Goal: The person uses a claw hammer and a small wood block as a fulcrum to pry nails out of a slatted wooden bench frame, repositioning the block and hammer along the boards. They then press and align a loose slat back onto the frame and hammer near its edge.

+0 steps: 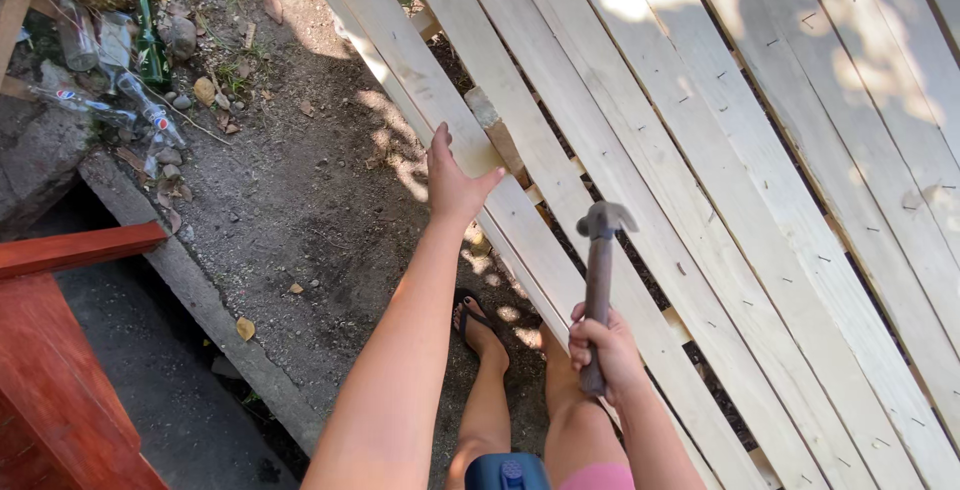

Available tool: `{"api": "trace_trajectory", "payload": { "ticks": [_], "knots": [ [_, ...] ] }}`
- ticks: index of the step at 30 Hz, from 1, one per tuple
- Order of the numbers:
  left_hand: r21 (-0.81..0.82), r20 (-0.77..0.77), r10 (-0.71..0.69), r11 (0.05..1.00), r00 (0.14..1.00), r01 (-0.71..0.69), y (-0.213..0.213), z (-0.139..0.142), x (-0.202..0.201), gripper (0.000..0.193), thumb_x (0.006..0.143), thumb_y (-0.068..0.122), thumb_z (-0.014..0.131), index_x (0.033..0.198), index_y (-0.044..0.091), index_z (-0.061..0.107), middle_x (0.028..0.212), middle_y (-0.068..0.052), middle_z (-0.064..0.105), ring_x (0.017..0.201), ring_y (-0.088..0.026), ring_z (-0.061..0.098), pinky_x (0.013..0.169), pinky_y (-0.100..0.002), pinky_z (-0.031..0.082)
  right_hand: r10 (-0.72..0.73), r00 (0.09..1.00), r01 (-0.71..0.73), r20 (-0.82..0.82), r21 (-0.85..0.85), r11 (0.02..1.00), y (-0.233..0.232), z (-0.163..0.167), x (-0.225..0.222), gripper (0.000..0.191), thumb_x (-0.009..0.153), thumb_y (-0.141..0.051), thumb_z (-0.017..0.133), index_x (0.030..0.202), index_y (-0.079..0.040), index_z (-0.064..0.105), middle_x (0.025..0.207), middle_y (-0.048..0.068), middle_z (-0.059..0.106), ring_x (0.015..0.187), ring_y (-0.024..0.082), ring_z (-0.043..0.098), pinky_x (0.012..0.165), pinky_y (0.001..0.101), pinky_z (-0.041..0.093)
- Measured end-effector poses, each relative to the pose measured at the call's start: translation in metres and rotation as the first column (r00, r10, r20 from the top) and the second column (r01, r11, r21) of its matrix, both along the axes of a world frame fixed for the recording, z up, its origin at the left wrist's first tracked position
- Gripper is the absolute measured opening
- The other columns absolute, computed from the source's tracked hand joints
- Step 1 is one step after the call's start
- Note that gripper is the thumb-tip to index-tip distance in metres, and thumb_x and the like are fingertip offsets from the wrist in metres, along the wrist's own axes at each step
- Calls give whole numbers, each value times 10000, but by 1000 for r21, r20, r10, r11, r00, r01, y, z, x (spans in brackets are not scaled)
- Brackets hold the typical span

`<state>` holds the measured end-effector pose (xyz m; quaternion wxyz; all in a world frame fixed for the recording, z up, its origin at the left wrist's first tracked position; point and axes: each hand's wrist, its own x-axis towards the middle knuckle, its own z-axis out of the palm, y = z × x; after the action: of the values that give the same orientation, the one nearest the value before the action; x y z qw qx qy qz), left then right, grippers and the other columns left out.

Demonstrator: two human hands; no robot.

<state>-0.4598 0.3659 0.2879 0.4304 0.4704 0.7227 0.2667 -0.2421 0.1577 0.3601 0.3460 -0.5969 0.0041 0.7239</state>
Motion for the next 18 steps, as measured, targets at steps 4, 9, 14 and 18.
{"api": "trace_trajectory", "payload": {
  "ticks": [4, 9, 14, 18],
  "knots": [
    [93, 178, 64, 992, 982, -82, 37, -18, 41, 1178, 618, 191, 994, 1502, 52, 227, 1499, -212, 354, 1386, -369, 405, 1136, -455, 390, -142, 988, 145, -63, 44, 988, 20, -16, 47, 150, 824, 10, 560, 951, -64, 529, 616, -11, 450, 446, 75, 405, 442, 277, 388],
    [332, 64, -5, 943, 998, -17, 28, 9, 78, 648, 687, 44, 743, 1227, 67, 385, 1220, -171, 507, 1157, -320, 574, 1046, -492, 519, -137, 989, 139, -57, 19, 990, 15, -33, 77, 154, 818, 8, 564, 943, -75, 528, 609, -2, 448, 429, 89, 398, 432, 278, 378],
    [552, 87, 7, 832, 996, -54, 3, 90, 87, 607, 727, 49, 666, 1219, 86, 313, 1174, -163, 427, 1118, -296, 534, 1006, -524, 529, -120, 988, 124, -100, 25, 992, 14, -31, 72, 146, 822, 3, 578, 943, -62, 528, 600, -3, 434, 434, 93, 413, 420, 282, 379],
    [386, 332, 40, 906, 942, -175, 18, 115, 75, 675, 697, 57, 623, 1270, 68, 267, 1217, -173, 416, 1184, -297, 521, 1047, -506, 555, -163, 977, 164, -140, -6, 986, 22, -26, 63, 142, 816, 0, 574, 937, -62, 534, 603, -5, 437, 432, 89, 409, 413, 278, 374]
  ]
}}
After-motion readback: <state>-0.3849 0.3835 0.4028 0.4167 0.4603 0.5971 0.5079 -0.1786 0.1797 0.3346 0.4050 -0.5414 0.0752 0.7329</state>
